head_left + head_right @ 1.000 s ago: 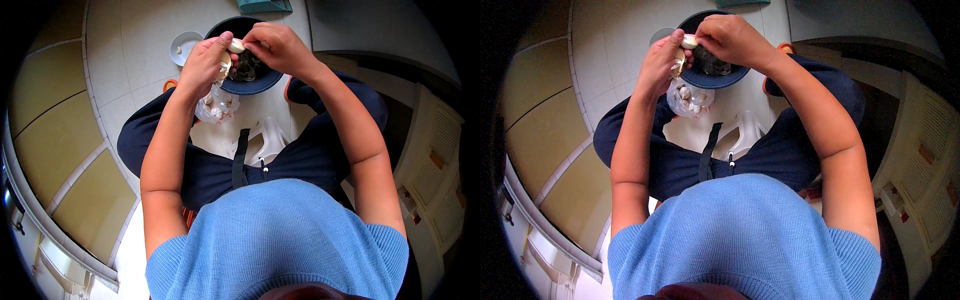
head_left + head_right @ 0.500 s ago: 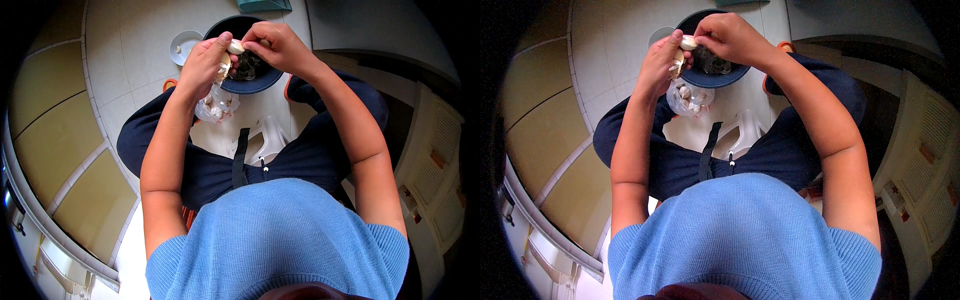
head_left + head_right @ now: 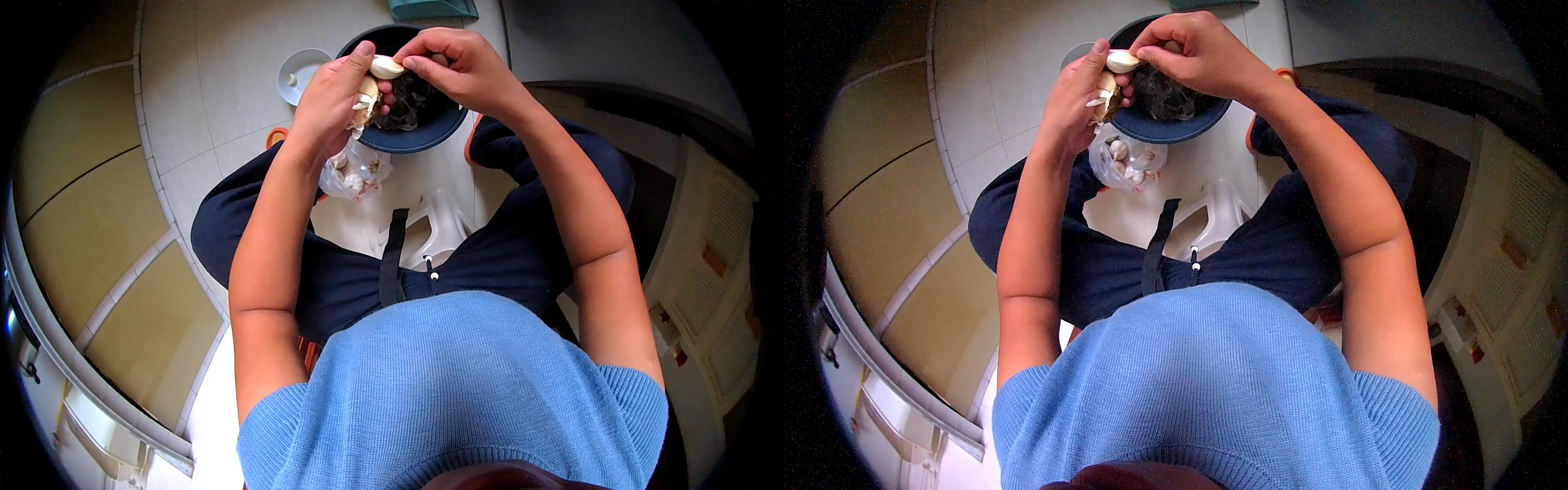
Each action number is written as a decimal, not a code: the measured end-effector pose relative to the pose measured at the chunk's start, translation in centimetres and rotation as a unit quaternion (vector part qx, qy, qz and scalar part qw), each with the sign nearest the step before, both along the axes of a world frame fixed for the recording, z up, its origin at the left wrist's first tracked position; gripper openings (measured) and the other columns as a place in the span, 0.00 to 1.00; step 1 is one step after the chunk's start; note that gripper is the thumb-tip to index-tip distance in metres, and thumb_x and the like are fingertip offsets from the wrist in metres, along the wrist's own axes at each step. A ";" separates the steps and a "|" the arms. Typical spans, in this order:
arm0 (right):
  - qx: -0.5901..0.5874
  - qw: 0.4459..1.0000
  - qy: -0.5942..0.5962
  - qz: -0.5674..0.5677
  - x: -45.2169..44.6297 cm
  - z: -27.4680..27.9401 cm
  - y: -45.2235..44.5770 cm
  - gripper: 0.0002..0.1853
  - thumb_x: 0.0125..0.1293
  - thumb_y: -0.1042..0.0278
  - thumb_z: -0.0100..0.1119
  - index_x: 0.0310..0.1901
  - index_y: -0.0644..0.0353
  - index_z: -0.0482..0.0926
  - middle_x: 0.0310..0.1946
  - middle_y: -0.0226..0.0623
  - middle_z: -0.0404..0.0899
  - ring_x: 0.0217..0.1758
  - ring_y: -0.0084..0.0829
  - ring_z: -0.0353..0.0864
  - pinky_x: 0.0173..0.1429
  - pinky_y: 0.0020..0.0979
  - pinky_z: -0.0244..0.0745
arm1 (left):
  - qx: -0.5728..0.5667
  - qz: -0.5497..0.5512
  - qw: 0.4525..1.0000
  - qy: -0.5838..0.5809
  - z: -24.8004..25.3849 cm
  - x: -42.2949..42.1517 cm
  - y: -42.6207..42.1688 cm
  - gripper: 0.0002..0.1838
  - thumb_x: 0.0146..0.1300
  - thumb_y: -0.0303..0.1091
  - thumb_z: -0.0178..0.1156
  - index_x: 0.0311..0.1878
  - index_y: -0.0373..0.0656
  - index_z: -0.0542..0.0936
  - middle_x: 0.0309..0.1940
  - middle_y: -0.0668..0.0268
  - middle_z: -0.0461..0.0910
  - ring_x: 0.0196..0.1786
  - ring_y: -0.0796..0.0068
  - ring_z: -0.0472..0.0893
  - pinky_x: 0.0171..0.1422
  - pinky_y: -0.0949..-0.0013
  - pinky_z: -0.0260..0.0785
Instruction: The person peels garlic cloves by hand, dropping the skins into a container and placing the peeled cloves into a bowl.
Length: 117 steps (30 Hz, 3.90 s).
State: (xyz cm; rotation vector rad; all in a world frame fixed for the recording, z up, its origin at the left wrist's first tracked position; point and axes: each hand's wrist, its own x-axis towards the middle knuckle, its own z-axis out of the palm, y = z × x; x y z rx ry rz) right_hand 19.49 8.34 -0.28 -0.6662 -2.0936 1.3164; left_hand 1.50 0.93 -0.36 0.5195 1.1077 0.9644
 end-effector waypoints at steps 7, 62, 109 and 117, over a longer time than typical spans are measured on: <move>0.137 0.990 -0.006 0.035 0.0 -0.6 0.4 0.04 0.56 0.74 0.61 0.33 0.63 0.79 0.26 0.39 0.78 0.28 0.33 0.77 0.32 0.28 0.70 | -0.013 0.009 1.000 -0.022 -0.1 0.3 -0.2 0.22 0.67 0.52 0.50 0.39 0.38 0.76 0.23 0.70 0.75 0.24 0.79 0.76 0.30 0.77 0.71; 0.115 0.979 -0.135 -0.104 0.7 -0.8 0.8 0.06 0.54 0.70 0.57 0.29 0.65 0.77 0.20 0.39 0.73 0.21 0.29 0.73 0.28 0.27 0.68 | 0.078 -0.011 0.995 0.058 -1.0 0.9 0.2 0.15 0.63 0.34 0.56 0.52 0.40 0.76 0.30 0.73 0.75 0.31 0.86 0.72 0.35 0.80 0.67; -0.108 0.987 -0.100 -0.066 -1.1 -0.6 -0.8 0.08 0.53 0.69 0.58 0.23 0.66 0.76 0.19 0.40 0.79 0.19 0.30 0.75 0.25 0.30 0.70 | 0.140 0.008 0.988 0.071 -1.1 0.8 0.0 0.13 0.62 0.34 0.60 0.47 0.39 0.80 0.33 0.68 0.80 0.32 0.83 0.77 0.39 0.80 0.72; -0.023 0.992 -0.093 -0.086 -1.5 -0.5 -1.3 0.11 0.52 0.69 0.58 0.21 0.68 0.74 0.17 0.46 0.75 0.19 0.31 0.75 0.26 0.31 0.69 | 0.109 -0.007 0.992 0.056 -1.0 0.8 0.1 0.13 0.62 0.35 0.60 0.47 0.39 0.80 0.34 0.67 0.81 0.33 0.81 0.78 0.39 0.79 0.72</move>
